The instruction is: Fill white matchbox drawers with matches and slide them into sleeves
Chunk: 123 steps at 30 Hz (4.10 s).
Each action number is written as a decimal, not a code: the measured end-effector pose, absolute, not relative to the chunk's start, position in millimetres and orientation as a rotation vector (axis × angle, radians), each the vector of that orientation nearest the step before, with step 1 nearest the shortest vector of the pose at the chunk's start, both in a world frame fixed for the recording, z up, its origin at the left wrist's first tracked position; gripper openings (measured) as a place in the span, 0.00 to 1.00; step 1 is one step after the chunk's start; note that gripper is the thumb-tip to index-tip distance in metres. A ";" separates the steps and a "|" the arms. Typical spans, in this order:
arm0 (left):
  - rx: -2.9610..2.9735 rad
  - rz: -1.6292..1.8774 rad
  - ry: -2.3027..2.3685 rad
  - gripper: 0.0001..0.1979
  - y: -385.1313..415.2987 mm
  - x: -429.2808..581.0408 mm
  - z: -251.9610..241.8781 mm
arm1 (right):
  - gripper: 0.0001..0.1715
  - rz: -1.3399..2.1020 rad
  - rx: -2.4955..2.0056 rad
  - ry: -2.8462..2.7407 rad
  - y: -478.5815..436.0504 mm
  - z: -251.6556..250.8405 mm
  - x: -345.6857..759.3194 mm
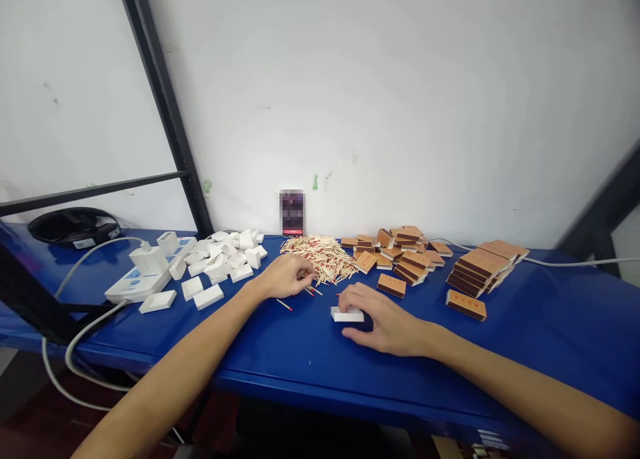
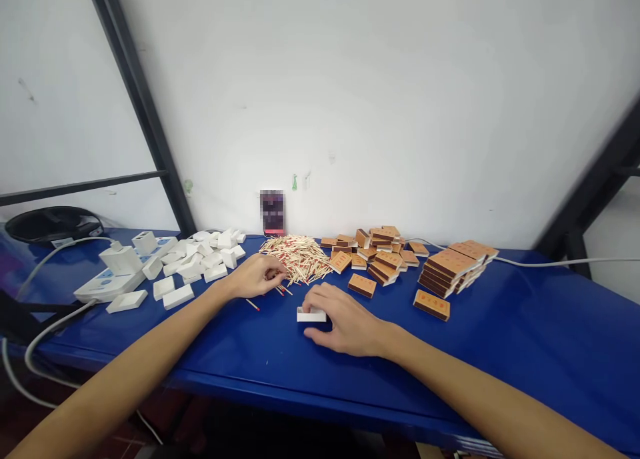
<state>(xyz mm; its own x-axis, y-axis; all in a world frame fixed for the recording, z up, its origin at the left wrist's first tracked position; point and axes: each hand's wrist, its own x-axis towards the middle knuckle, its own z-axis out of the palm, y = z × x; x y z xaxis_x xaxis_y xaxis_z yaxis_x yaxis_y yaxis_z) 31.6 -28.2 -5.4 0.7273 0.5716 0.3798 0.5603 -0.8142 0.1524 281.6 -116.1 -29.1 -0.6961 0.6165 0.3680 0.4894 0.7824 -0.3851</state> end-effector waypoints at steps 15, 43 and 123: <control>2.811 0.353 0.950 0.09 -29.7 24.1 5.0 | 0.09 0.237 -1.241 -2.294 -82.5 -40.4 296.9; 2.739 0.358 0.942 0.07 -41.4 37.3 3.1 | 0.08 0.538 -1.298 -2.239 -72.1 -32.9 267.8; 2.826 0.416 0.721 0.08 -38.9 46.0 -9.3 | 0.12 0.501 -1.099 -2.354 -78.0 -33.3 277.9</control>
<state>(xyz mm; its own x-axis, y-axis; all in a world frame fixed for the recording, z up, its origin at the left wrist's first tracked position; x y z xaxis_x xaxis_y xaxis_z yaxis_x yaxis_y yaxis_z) 46.0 -38.9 -9.3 0.8419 0.4925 0.2205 0.4377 -0.8623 0.2548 277.9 -78.0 -33.3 -0.5553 0.7848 0.2751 0.6049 0.6082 -0.5140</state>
